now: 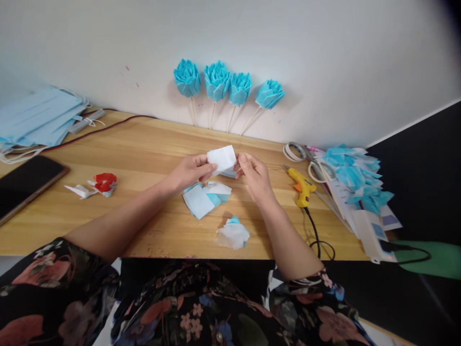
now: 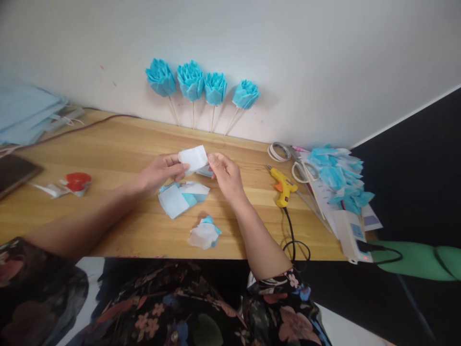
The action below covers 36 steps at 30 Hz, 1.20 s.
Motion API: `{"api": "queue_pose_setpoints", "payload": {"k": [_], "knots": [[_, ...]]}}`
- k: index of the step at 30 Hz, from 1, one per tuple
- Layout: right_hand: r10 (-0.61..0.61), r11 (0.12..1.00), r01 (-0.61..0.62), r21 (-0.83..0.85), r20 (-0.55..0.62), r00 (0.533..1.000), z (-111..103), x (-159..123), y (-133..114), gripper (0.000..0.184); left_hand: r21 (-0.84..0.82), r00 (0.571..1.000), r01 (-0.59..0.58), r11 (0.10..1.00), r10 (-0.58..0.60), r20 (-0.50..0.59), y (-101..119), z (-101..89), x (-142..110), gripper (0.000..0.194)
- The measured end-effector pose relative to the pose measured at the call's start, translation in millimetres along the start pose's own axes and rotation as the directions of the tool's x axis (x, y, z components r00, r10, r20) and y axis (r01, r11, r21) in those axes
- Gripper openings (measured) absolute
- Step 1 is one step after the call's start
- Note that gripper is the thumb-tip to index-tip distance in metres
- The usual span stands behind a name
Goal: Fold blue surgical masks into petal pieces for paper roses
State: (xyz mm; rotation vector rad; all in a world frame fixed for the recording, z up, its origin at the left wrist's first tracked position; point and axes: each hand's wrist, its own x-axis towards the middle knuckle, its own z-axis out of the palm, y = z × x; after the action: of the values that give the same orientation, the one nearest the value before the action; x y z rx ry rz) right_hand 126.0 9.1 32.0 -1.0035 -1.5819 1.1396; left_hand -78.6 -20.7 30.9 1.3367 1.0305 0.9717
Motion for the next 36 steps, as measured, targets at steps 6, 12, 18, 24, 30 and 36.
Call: {"api": "queue_pose_setpoints", "payload": {"k": [6,12,18,24,30,36], "knots": [[-0.054,0.998,0.053,-0.034,-0.041,0.998,1.7,-0.4,1.9,0.036,0.034,0.997,-0.006,0.999,0.003,0.073,3.2,2.5,-0.8,0.026],[-0.087,0.992,0.079,-0.096,-0.081,0.993,4.1,-1.3,8.1,0.023,0.069,0.987,-0.05,0.996,0.038,0.159,2.3,1.6,0.5,0.029],[-0.088,0.994,0.075,-0.073,-0.192,0.977,4.4,-0.6,4.0,0.023,0.061,0.989,-0.06,0.996,0.051,0.14,0.3,0.6,0.5,0.033],[-0.068,0.998,0.067,-0.012,-0.189,0.98,5.3,-0.7,2.0,0.03,0.024,0.995,-0.038,0.999,0.036,0.096,-1.5,0.9,1.4,0.033],[0.095,0.986,-0.087,0.145,-0.049,0.994,4.9,-1.2,-0.8,0.054,-0.015,0.998,-0.05,0.999,0.049,-0.025,2.8,1.4,-1.8,0.029],[0.065,0.997,-0.061,0.05,-0.071,0.995,7.5,-2.8,3.2,0.041,0.028,0.999,-0.042,0.999,0.042,0.007,1.0,0.2,-1.1,0.037]]}}
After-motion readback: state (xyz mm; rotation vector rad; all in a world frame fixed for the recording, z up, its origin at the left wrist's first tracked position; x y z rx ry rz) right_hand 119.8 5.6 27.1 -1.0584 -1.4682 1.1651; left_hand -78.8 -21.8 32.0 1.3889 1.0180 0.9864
